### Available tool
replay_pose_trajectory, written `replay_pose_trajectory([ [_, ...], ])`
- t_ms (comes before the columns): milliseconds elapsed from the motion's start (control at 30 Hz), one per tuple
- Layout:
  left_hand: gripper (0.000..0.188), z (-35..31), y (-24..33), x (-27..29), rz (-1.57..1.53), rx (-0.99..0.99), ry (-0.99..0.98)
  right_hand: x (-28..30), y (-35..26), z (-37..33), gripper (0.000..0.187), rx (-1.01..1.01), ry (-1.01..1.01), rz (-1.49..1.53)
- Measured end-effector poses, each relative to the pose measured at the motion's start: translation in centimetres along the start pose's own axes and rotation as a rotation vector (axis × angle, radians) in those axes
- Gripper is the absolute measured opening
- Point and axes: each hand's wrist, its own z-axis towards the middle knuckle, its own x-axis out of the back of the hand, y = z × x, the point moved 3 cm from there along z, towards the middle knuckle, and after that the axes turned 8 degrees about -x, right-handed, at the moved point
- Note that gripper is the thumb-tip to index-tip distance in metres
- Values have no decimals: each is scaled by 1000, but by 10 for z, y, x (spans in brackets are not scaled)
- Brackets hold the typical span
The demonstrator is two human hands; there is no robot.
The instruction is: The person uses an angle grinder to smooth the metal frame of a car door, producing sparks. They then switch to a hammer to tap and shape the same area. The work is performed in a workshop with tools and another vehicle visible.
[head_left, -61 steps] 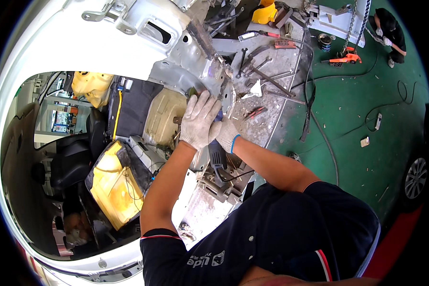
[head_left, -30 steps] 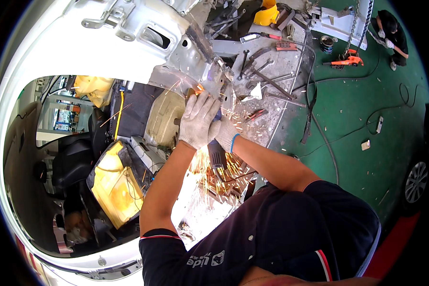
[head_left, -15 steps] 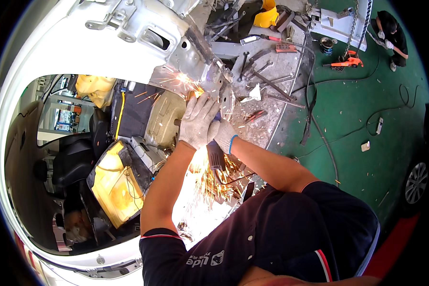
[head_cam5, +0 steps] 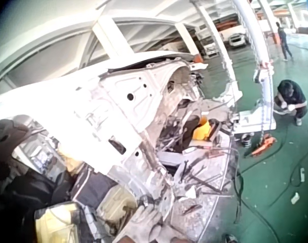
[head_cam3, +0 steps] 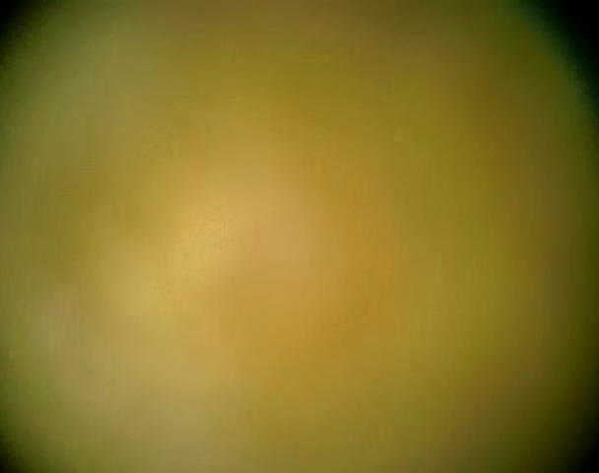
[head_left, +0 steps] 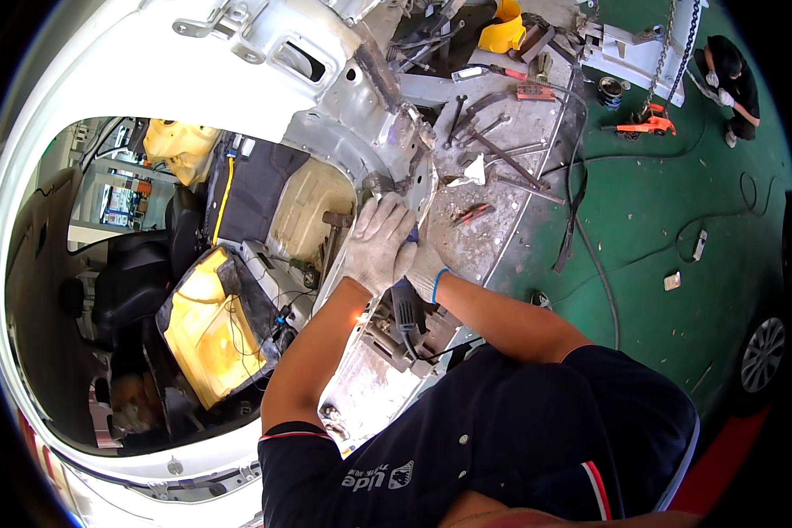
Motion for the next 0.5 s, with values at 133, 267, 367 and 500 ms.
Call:
replay_pose_trajectory([
  [133,62,5,-9,4,120,-66,168,0,5,23,25,-190,91,119],
  [267,60,13,-18,18,155,-72,247,33,3,46,29,-292,-35,310],
  [367,59,26,-21,21,180,-102,246,-7,29,54,39,-447,12,655],
  [500,60,23,-26,20,186,-90,251,1,21,57,43,-411,6,733],
])
